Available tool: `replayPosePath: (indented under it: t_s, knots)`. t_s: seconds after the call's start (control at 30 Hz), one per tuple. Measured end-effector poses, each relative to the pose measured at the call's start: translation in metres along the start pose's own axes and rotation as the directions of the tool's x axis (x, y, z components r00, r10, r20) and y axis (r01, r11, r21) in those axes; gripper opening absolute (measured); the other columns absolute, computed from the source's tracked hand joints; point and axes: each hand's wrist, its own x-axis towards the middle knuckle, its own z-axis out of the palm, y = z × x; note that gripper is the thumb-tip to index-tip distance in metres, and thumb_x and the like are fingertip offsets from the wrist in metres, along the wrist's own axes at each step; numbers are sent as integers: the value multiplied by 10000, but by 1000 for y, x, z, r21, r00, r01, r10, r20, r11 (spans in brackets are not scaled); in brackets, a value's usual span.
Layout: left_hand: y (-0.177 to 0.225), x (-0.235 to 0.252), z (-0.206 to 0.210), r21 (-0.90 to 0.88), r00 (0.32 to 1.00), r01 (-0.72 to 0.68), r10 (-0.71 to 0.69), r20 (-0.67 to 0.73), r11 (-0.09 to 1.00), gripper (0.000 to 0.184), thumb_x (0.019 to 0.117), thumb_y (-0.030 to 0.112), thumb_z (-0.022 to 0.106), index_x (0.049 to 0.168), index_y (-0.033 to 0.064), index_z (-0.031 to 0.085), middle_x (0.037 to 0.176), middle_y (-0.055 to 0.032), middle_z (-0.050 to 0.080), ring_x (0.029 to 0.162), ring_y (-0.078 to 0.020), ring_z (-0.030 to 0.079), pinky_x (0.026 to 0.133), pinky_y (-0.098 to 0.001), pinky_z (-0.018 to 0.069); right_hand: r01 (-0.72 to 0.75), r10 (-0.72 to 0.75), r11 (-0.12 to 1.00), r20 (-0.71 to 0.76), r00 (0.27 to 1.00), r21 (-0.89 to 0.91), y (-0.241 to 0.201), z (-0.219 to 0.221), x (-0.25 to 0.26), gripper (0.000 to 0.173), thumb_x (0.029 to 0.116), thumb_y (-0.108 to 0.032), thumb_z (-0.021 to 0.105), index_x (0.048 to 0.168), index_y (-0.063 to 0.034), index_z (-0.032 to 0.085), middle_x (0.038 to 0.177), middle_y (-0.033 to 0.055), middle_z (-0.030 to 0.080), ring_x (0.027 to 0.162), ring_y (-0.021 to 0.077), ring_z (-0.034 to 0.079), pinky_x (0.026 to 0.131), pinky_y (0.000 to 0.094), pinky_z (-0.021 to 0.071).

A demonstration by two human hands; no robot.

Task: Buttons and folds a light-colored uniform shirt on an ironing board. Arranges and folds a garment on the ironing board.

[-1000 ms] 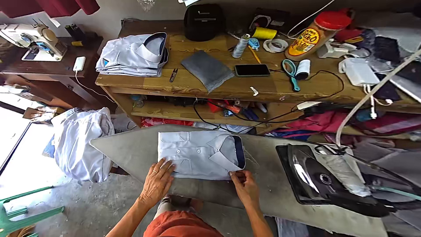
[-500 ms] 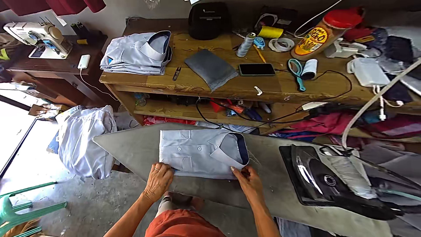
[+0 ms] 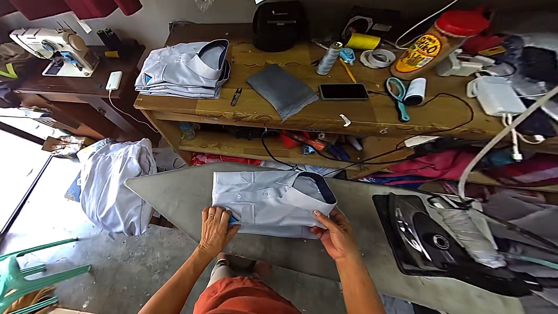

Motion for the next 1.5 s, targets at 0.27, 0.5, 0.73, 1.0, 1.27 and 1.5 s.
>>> replayPosePath:
  t_s: [0.27,0.5,0.73,1.0,1.27,1.5]
  knots:
    - [-2,4,-18,-17,995,-95,94,-38,995,240,950,353,596,1017,190,758,1009,-27,733,1004,-259,657,1016,-514,434,-67,70,996,58,996,-57,2,-9,2,84,1027,-57,572,1108,-38,575,854,84,710,648,181,712,563,345,628]
    - [-21,-18,-14,-45,966,-224,228,120,974,264,1001,358,560,1094,209,757,1031,-24,728,1023,-258,660,1004,-505,470,121,-116,922,36,993,-369,42,-30,10,186,900,21,720,1057,27,620,850,80,679,661,139,686,574,306,609]
    - [-21,-20,-23,-128,971,-175,192,140,976,249,967,367,586,1018,205,767,1002,9,748,1034,-232,671,1020,-492,465,256,-241,803,100,966,-539,47,-32,4,292,874,-100,768,1080,22,601,758,49,631,536,91,576,477,270,508]
    - [-62,5,-56,-319,885,453,-378,272,832,327,1005,277,575,1173,48,737,1140,-124,735,1110,-290,670,1004,-491,519,598,-524,308,392,756,-740,3,-36,-28,593,875,-219,688,1363,83,541,1153,311,630,1000,437,631,831,574,525]
    - [-69,49,-73,-240,633,682,-394,666,691,358,968,391,628,989,39,694,826,-91,678,775,-231,662,756,-482,550,983,-38,-51,984,174,-176,73,121,-70,375,801,-164,810,1168,-168,733,1142,119,690,1089,343,653,896,519,551]
    - [-32,-23,-80,-388,670,720,-427,608,575,450,857,431,785,1034,35,667,888,-75,699,794,-184,689,768,-402,592,982,-80,20,979,187,-186,78,130,-28,184,977,-137,599,1080,-93,745,1018,120,722,1014,307,698,903,458,577]
